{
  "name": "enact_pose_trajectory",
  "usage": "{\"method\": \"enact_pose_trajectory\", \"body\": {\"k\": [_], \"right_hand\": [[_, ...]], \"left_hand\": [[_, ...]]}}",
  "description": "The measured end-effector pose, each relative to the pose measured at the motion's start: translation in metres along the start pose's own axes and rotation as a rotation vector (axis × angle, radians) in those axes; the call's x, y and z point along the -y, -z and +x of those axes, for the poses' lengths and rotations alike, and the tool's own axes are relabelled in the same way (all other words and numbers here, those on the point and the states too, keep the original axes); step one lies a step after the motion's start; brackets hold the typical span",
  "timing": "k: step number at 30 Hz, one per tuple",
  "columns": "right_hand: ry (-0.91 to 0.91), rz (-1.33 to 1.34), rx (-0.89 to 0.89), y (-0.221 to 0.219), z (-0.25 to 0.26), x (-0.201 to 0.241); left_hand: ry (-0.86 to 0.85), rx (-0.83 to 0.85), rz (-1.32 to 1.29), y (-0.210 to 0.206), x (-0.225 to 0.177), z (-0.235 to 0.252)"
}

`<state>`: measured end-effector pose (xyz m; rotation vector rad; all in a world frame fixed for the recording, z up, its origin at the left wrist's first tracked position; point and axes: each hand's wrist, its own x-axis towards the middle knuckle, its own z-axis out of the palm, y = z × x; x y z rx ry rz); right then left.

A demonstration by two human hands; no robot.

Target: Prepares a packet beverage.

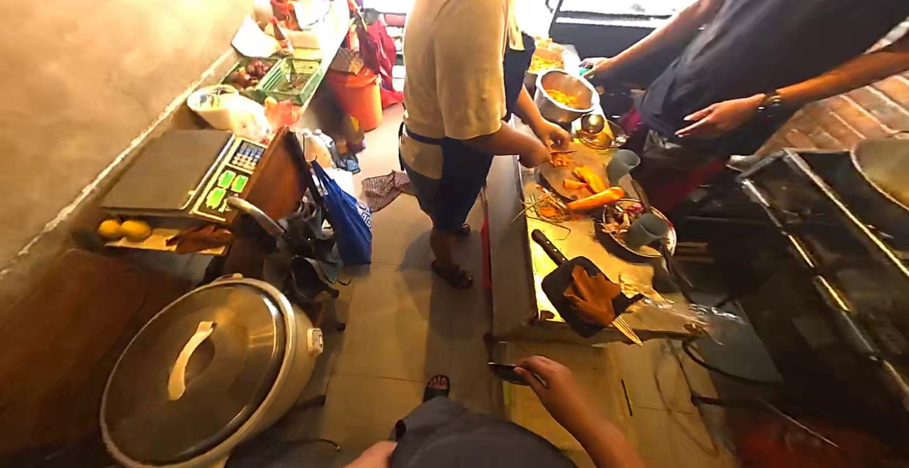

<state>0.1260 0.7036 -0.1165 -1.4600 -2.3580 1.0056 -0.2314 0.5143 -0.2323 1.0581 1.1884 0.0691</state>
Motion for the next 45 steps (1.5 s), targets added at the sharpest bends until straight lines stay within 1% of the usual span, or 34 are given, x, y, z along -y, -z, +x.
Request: {"method": "enact_pose_trajectory", "body": {"k": [1, 2, 3, 4, 6, 9, 10, 11, 12, 13, 14, 15, 16, 17, 18, 19, 20, 21, 22, 23, 25, 26, 28, 29, 30, 31, 32, 34, 36, 37, 39, 41, 43, 45], "right_hand": [[-0.015, 0.001, -0.019, 0.003, -0.003, -0.005], [-0.026, -0.004, -0.038, 0.007, -0.007, -0.01], [-0.041, -0.002, -0.054, 0.012, -0.01, -0.013], [-0.054, 0.003, -0.074, 0.016, -0.012, -0.017], [-0.086, 0.009, -0.084, 0.023, -0.016, -0.023], [-0.13, -0.003, -0.025, 0.044, -0.02, -0.027], [-0.145, -0.004, 0.001, 0.052, -0.024, -0.028], [-0.142, -0.006, 0.01, 0.059, -0.027, -0.031], [-0.127, -0.008, 0.001, 0.064, -0.03, -0.034], [-0.102, -0.012, -0.018, 0.069, -0.033, -0.037], [-0.072, -0.014, -0.043, 0.073, -0.035, -0.041], [-0.053, -0.014, -0.061, 0.076, -0.037, -0.044], [-0.043, -0.015, -0.068, 0.078, -0.038, -0.046], [-0.035, -0.02, -0.066, 0.079, -0.04, -0.048], [-0.024, -0.033, -0.061, 0.081, -0.042, -0.049], [-0.012, -0.042, -0.053, 0.083, -0.044, -0.049], [0.012, -0.046, -0.059, 0.085, -0.046, -0.05], [0.037, -0.047, -0.071, 0.087, -0.048, -0.052], [0.052, -0.043, -0.078, 0.088, -0.049, -0.054], [0.061, -0.039, -0.09, 0.088, -0.049, -0.056], [0.06, -0.019, -0.124, 0.088, -0.048, -0.056], [0.054, 0.004, -0.149, 0.089, -0.046, -0.054], [0.038, 0.07, -0.208, 0.09, -0.041, -0.046], [0.041, 0.109, -0.241, 0.089, -0.038, -0.043], [0.049, 0.134, -0.272, 0.086, -0.035, -0.04], [0.058, 0.141, -0.287, 0.083, -0.031, -0.035], [0.07, 0.138, -0.287, 0.084, -0.028, -0.029], [0.086, 0.15, -0.238, 0.09, -0.023, -0.013], [0.038, 0.243, -0.172, 0.099, -0.019, 0.004], [-0.006, 0.354, -0.14, 0.103, -0.018, 0.01], [-0.106, 0.669, -0.091, 0.111, -0.017, 0.021], [-0.156, 0.867, -0.118, 0.116, -0.017, 0.028], [-0.143, 0.893, -0.173, 0.119, -0.019, 0.031], [-0.14, 0.875, -0.201, 0.12, -0.024, 0.032]], "left_hand": [[-0.026, -0.026, -0.209, -0.004, -0.007, 0.014], [-0.009, -0.034, -0.375, -0.005, -0.023, 0.027], [0.013, -0.028, -0.445, -0.001, -0.044, 0.037], [0.01, -0.004, -0.421, 0.005, -0.062, 0.044], [-0.038, 0.044, -0.224, 0.015, -0.079, 0.05], [0.158, -0.085, 0.159, 0.01, -0.147, 0.023], [0.182, -0.116, 0.272, 0.004, -0.164, 0.017], [0.258, -0.1, 0.369, 0.003, -0.188, 0.014], [0.474, 0.041, 0.377, 0.009, -0.218, 0.024], [0.33, -0.215, 0.35, -0.008, -0.195, 0.039], [0.247, -0.271, 0.382, -0.011, -0.173, 0.063], [0.255, -0.155, 0.488, -0.002, -0.163, 0.084], [0.257, -0.021, 0.616, 0.007, -0.161, 0.093], [0.186, 0.084, 0.765, 0.014, -0.157, 0.091], [0.038, 0.13, 0.925, 0.019, -0.151, 0.083], [-0.148, 0.066, 1.011, 0.022, -0.138, 0.074], [-0.087, 0.069, 1.013, 0.023, -0.152, 0.058], [-0.007, 0.039, 0.987, 0.024, -0.167, 0.042], [0.001, -0.048, 0.948, 0.03, -0.171, 0.027], [-0.057, -0.158, 0.889, 0.04, -0.168, 0.011], [-0.231, -0.374, 0.759, 0.065, -0.157, -0.021], [-0.312, -0.474, 0.688, 0.075, -0.16, -0.038], [-0.407, -0.64, 0.525, 0.082, -0.185, -0.07], [-0.421, -0.702, 0.419, 0.079, -0.2, -0.081], [-0.423, -0.743, 0.279, 0.072, -0.213, -0.087], [-0.428, -0.75, 0.097, 0.063, -0.226, -0.087], [-0.445, -0.718, -0.104, 0.052, -0.239, -0.083], [-0.515, -0.581, -0.426, 0.026, -0.261, -0.068], [-0.629, -0.4, -0.655, 0.001, -0.276, -0.043], [-0.682, -0.323, -0.726, -0.01, -0.28, -0.03], [-0.745, -0.227, -0.788, -0.029, -0.287, -0.009], [-0.788, -0.147, -0.809, -0.042, -0.291, 0.005], [-0.827, -0.062, -0.758, -0.048, -0.292, 0.016], [-0.816, -0.012, -0.688, -0.051, -0.29, 0.02]]}}
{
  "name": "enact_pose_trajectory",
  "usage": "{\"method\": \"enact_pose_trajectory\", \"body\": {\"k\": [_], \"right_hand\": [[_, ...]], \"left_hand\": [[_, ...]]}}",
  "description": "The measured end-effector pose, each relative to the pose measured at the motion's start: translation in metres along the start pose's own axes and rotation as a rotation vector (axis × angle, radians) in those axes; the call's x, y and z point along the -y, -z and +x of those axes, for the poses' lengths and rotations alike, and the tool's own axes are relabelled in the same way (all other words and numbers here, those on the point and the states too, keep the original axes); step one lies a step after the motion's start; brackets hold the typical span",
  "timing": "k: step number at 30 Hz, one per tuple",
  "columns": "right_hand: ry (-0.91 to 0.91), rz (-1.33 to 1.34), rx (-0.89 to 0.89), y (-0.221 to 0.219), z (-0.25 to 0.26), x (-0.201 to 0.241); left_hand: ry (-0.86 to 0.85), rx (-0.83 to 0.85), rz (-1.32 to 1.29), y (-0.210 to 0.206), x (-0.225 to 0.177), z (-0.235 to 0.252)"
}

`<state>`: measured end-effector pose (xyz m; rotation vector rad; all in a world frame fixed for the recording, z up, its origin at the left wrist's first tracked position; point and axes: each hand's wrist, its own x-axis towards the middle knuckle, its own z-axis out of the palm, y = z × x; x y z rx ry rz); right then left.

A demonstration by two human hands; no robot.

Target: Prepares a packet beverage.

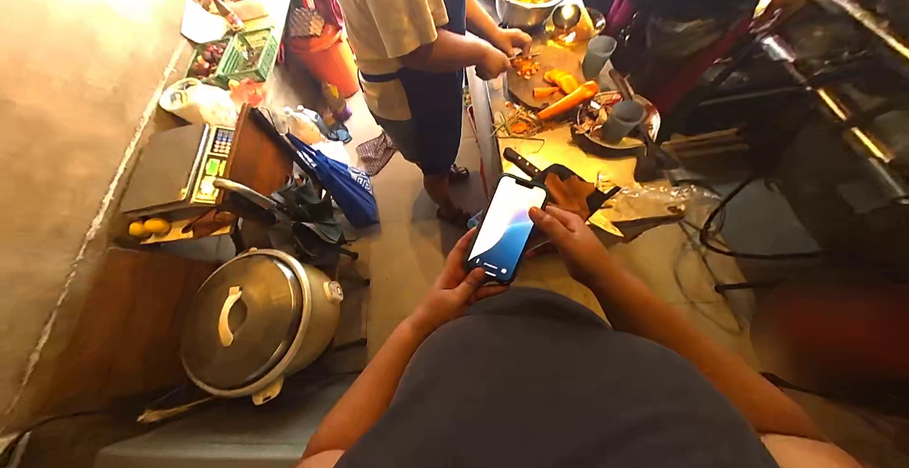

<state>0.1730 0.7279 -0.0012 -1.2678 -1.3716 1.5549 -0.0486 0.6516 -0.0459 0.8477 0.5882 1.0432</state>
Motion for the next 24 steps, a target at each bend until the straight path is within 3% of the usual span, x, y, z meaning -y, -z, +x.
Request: {"method": "enact_pose_trajectory", "body": {"k": [8, 14, 24], "right_hand": [[0.052, -0.053, 0.012, 0.005, -0.006, -0.009], [0.076, -0.139, 0.008, 0.003, -0.007, -0.01], [0.083, -0.119, 0.039, -0.001, -0.013, -0.015]], "left_hand": [[0.114, 0.058, 0.149, 0.002, 0.005, 0.007], [0.225, -0.168, 0.126, -0.01, -0.001, 0.011], [0.207, -0.003, 0.04, -0.002, 0.004, 0.004]]}}
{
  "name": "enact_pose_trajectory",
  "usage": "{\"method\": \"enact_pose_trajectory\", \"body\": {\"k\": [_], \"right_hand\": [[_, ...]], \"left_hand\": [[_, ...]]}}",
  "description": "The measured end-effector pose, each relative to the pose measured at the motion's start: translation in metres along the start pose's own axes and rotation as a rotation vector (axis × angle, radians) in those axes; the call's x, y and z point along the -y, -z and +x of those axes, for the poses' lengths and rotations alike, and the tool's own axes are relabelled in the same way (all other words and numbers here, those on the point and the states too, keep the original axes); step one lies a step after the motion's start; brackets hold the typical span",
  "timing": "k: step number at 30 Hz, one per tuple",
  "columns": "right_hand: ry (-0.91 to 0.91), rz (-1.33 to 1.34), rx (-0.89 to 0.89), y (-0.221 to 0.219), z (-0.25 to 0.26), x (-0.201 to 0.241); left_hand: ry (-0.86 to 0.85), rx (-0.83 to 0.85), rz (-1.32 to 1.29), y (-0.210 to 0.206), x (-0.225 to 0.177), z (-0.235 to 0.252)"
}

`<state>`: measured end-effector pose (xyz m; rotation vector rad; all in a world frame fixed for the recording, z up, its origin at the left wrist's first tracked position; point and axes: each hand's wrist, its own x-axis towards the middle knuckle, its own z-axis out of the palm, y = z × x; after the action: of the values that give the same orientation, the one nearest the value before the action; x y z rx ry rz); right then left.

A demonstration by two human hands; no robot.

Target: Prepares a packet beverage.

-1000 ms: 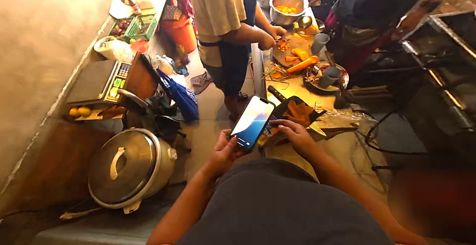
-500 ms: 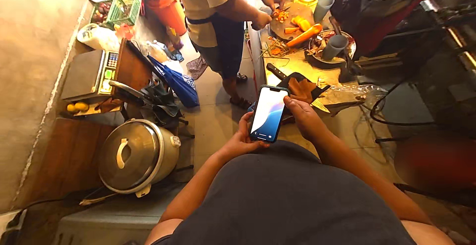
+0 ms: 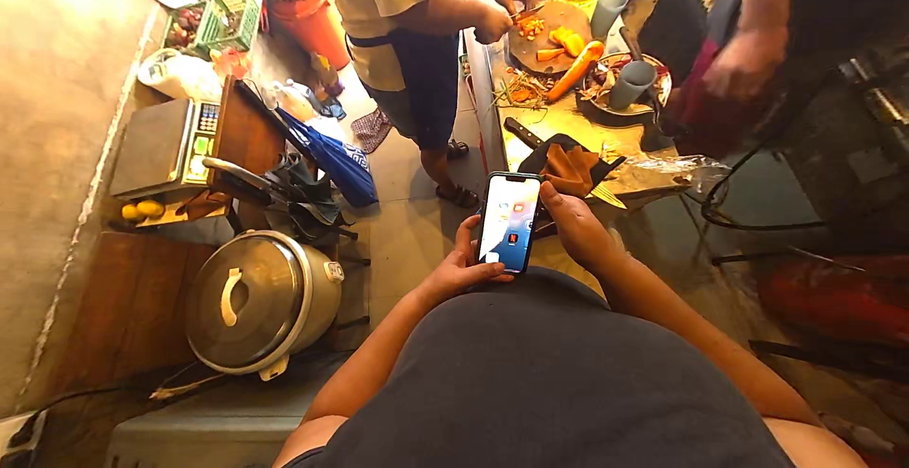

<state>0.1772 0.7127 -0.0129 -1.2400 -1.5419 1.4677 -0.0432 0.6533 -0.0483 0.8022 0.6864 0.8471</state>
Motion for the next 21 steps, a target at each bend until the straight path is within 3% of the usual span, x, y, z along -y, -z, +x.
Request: {"method": "enact_pose_trajectory", "body": {"k": [5, 9, 14, 17, 21], "right_hand": [[-0.001, -0.12, -0.021, -0.001, -0.001, -0.006], [-0.027, -0.117, -0.015, -0.003, -0.001, -0.009], [-0.004, -0.206, -0.014, -0.01, 0.002, -0.002], [0.039, -0.298, -0.035, -0.013, 0.003, 0.004], [0.205, -0.538, -0.114, -0.008, 0.005, -0.004]], "left_hand": [[-0.065, 0.075, 0.076, 0.008, 0.006, -0.004], [0.005, 0.032, -0.046, 0.007, 0.002, -0.008], [0.054, 0.153, -0.111, 0.02, 0.003, -0.009], [0.079, 0.263, -0.286, 0.031, 0.013, -0.003], [0.13, 0.253, -0.564, 0.041, 0.008, -0.01]]}}
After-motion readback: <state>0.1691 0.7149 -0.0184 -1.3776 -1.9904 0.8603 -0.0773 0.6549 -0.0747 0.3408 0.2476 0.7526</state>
